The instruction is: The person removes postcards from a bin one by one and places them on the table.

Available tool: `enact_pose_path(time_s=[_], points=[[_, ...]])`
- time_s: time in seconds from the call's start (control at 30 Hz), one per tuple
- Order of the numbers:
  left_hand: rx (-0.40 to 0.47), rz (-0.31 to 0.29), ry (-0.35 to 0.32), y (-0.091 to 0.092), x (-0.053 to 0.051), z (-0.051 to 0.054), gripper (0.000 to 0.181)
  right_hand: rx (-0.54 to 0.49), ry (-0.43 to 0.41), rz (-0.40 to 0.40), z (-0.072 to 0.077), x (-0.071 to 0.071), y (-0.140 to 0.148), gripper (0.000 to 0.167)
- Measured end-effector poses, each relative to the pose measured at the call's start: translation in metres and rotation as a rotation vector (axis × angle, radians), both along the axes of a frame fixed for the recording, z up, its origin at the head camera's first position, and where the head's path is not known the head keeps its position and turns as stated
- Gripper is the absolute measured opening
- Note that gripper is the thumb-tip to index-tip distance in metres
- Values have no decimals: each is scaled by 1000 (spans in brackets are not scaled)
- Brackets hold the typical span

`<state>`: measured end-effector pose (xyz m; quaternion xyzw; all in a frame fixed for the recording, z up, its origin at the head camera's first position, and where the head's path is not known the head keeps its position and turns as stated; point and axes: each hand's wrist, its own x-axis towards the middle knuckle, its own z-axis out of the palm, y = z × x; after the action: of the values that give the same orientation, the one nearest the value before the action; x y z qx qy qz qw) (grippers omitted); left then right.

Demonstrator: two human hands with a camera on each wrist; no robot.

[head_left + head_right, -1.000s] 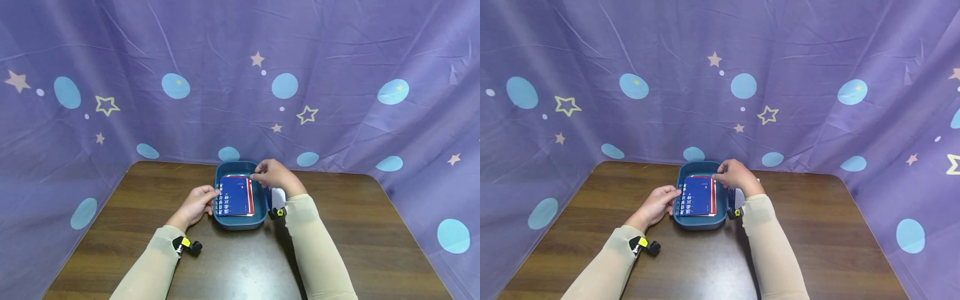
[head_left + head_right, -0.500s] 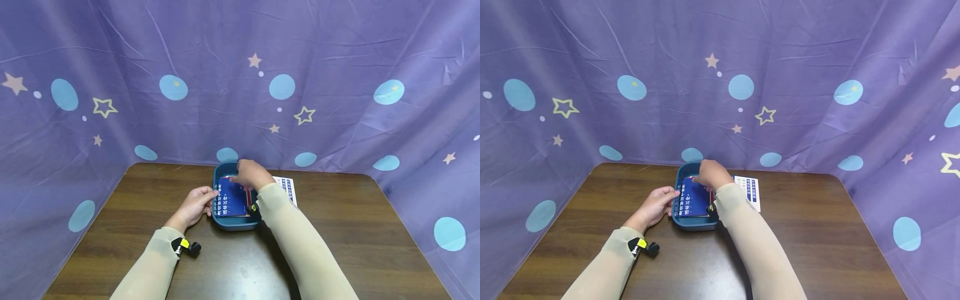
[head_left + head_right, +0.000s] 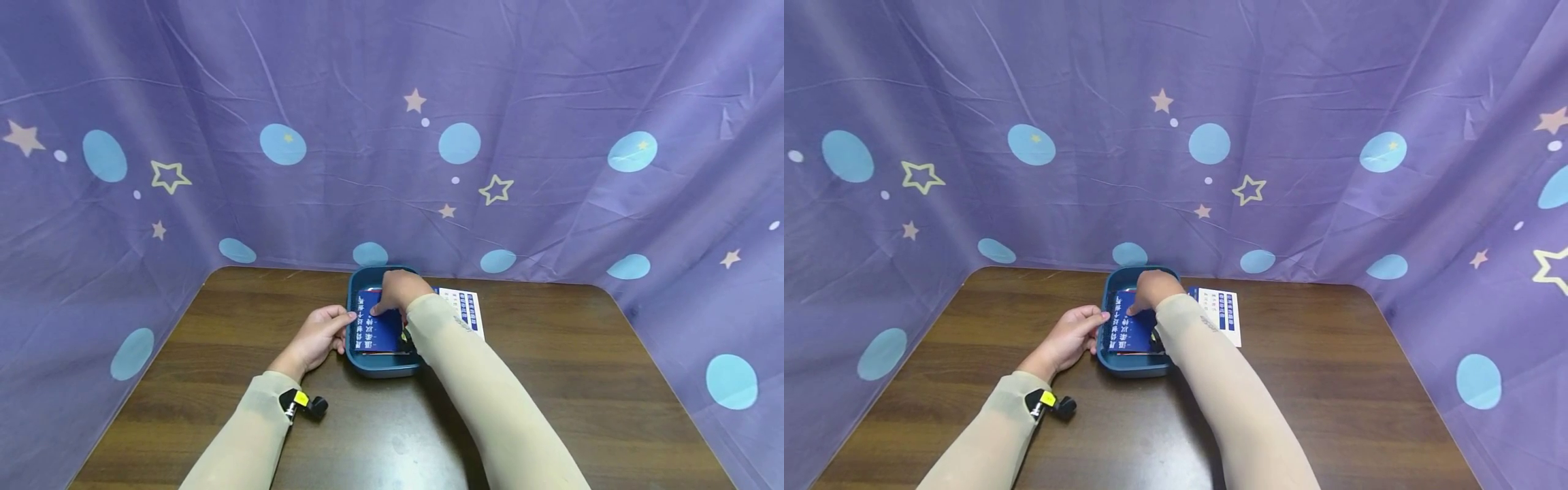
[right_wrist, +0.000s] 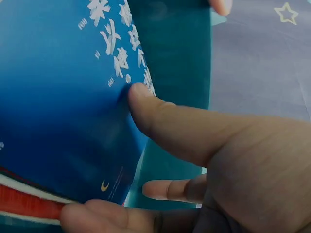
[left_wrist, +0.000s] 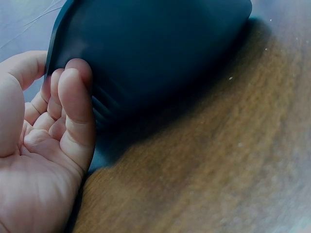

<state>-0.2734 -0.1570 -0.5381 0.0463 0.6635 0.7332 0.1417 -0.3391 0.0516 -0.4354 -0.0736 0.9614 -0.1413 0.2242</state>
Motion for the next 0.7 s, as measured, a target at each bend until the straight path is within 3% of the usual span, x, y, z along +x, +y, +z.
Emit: enact_pose_path(time_s=[0.13,0.23,0.37,0.53,0.63,0.7], points=[[3,4,1,1,0,0,25,74,58,9,3,6,-3,68],[6,0,3,1,0,0,25,133,85,17,3,9,-5,69],[11,-3,5,1,0,-1,25,139,99,14,2,11,-6,67],[12,4,3,1,1,-2,25,38,120,10,-1,10,-1,58],[7,7,4,1,1,-2,25,-58,85,7,0,4,6,49],[5,8,5,1,1,-2,25,-137,51,3,1,1,12,51]])
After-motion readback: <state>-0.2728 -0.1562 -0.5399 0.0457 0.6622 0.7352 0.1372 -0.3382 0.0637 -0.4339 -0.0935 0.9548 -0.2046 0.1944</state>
